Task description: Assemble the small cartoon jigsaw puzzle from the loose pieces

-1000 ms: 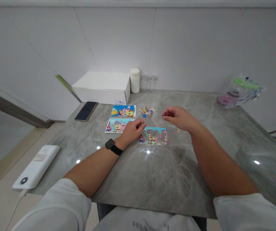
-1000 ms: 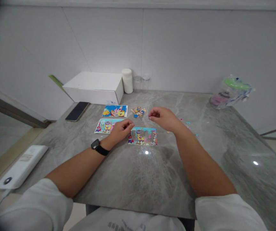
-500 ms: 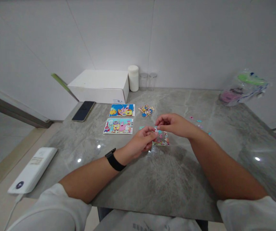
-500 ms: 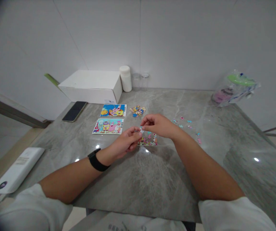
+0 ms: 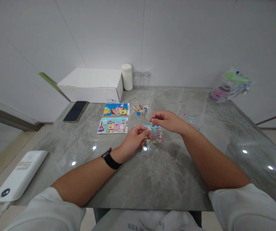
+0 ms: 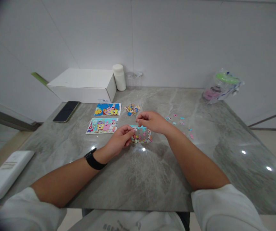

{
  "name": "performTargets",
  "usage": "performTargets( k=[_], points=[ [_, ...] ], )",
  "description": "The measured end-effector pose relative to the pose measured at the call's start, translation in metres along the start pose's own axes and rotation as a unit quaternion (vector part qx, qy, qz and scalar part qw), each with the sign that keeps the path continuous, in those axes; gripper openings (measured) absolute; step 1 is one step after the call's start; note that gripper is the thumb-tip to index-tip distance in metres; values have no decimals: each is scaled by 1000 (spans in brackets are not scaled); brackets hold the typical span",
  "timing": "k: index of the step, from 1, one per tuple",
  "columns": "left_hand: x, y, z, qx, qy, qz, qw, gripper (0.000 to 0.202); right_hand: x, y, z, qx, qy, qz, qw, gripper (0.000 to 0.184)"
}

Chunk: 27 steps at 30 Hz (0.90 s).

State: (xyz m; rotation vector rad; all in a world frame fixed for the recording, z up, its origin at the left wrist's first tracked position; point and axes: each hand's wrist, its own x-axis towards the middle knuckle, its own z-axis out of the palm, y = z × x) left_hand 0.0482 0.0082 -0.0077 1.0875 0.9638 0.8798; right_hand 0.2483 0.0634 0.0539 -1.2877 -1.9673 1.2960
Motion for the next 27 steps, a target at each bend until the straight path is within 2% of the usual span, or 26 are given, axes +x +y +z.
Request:
performTargets(
  k=[7,10,13,15,18,21,23,27],
  points=[
    [2,1,-1,39,-5,1,999,41,0,-1,3,-28,-62,-4,998,30],
    [2,1,-4,69,-19,16,997,41,-1,-1,-3,-30,-62,-1,998,31],
    [1,-1,-7,150,-42,68,985,36,-2,0,-16,-37,-38,4,999,31],
    [-1,-4,-8,257,-65,129,956,30,-2,4,-26,-53,-16,16,998,31],
    [-5,-7,-10,411,-109,230,875,22,1,16,-38,-90,-4,40,995,31],
    [-7,-7,-9,483,-148,306,807,22,7,33,-44,-137,-17,67,988,29],
    [-7,-7,-9,507,-163,327,781,27,11,43,-44,-167,-37,90,981,27],
    [-8,-8,-8,545,-178,336,747,42,15,52,-39,-195,-65,127,970,25]
  ],
)
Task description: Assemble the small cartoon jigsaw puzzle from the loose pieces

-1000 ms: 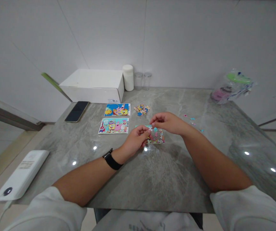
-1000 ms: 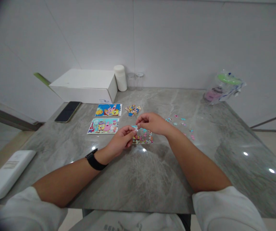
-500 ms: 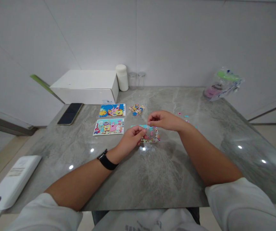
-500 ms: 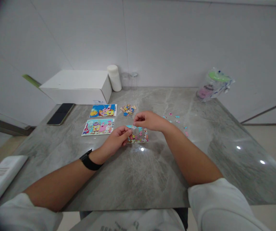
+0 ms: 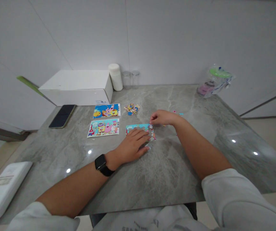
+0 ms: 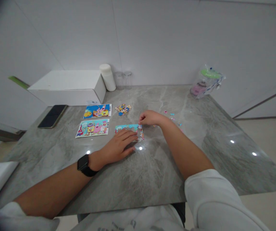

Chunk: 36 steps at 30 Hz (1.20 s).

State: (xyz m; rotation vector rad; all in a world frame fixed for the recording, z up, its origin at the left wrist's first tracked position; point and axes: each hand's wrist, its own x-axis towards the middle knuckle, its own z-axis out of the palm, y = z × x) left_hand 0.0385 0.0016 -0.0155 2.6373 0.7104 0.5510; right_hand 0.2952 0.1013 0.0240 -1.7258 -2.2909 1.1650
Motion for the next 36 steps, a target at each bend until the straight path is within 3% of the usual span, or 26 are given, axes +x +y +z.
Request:
performTargets(
  k=[7,36],
  points=[
    [2,-3,9,68,-28,-34,997,59,6,-1,8,-22,-12,19,1000,27],
    [2,-4,10,95,-43,-66,992,57,15,-4,20,-117,10,11,993,20]
  ],
)
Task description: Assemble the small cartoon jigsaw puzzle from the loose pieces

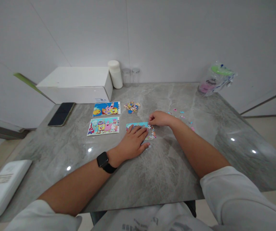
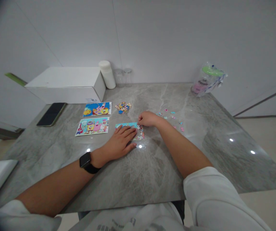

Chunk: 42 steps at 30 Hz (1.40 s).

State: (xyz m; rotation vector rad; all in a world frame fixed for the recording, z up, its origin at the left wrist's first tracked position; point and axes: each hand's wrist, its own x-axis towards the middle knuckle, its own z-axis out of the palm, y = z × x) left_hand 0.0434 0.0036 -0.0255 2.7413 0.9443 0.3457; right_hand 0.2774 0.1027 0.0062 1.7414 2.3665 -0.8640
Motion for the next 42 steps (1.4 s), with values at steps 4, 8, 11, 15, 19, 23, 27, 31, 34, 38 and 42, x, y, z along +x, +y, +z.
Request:
performTargets(
  k=[4,8,11,15,19,23,27,31,34,38,42],
  points=[
    [0,0,1,8,1,0,1000,58,0,-2,0,-20,-1,2,1000,20],
    [0,1,0,17,-3,-2,1000,58,0,-3,1,-25,-6,7,1000,21],
    [0,2,-2,21,-2,-2,1000,57,-1,-3,0,-15,-11,12,1000,21],
    [-1,2,-1,21,-3,-3,1000,57,-5,-2,-6,15,-17,5,1000,23],
    [-1,1,0,16,7,-1,1000,57,-9,2,-12,60,-25,7,998,27],
    [0,1,0,10,7,1,1000,56,-9,8,-12,81,-53,-22,995,31],
    [-1,1,-3,-3,19,8,1000,53,-7,10,-8,79,-93,-53,991,33],
    [-2,1,-6,-12,40,17,999,48,-8,8,-9,70,-100,-66,990,34],
    [-2,1,-8,-14,50,26,998,44,-11,6,-12,70,-96,-72,990,34],
    [-1,0,-9,-26,56,36,997,39,-13,6,-13,65,-85,-67,992,36],
    [0,0,-10,-49,69,45,995,35,-14,4,-14,84,-74,-63,992,37]
  ],
)
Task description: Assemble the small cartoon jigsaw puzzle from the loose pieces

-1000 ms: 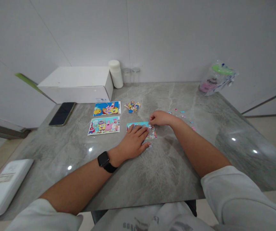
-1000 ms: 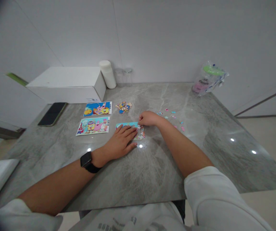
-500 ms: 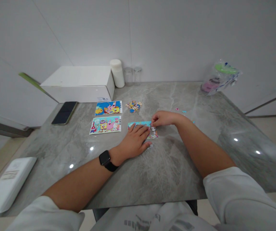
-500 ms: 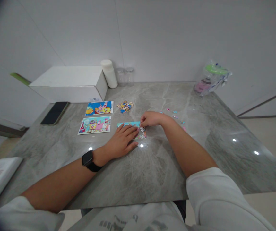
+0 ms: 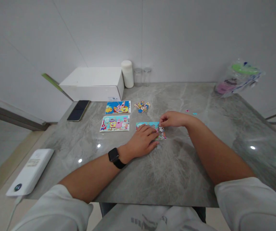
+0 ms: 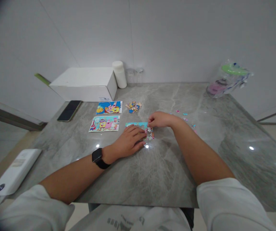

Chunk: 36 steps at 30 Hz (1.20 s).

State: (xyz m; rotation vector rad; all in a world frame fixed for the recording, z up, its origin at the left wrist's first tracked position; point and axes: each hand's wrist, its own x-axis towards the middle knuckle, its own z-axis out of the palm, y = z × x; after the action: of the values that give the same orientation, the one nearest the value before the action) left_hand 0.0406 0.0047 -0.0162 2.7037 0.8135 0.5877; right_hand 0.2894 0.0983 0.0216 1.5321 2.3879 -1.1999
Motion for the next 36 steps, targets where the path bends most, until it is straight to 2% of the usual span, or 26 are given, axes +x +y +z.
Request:
performTargets(
  k=[4,9,11,18,25,27,30,32,36],
  points=[
    [1,0,-2,-38,39,-33,998,26,-5,-10,-2,61,28,-7,998,38],
    [3,-6,-5,-102,149,-174,968,16,-12,-31,0,171,59,-22,983,41],
    [5,-9,-6,-137,172,-208,953,18,-14,-39,3,201,59,-32,977,42],
    [5,-8,-3,-214,146,-246,934,18,-15,-55,12,229,67,-43,970,45],
    [6,-9,-3,-276,183,-288,899,21,-14,-49,11,201,80,-69,974,39],
    [8,-8,-5,-299,195,-299,885,21,-16,-46,9,166,61,-74,981,37],
    [9,-7,-5,-327,199,-310,871,21,-19,-44,7,122,0,-84,989,34],
    [9,-6,-5,-333,189,-312,870,22,-22,-44,5,109,-19,-87,990,31],
    [8,-5,-3,-331,165,-301,879,24,-26,-49,3,106,4,-95,990,30]
  ],
)
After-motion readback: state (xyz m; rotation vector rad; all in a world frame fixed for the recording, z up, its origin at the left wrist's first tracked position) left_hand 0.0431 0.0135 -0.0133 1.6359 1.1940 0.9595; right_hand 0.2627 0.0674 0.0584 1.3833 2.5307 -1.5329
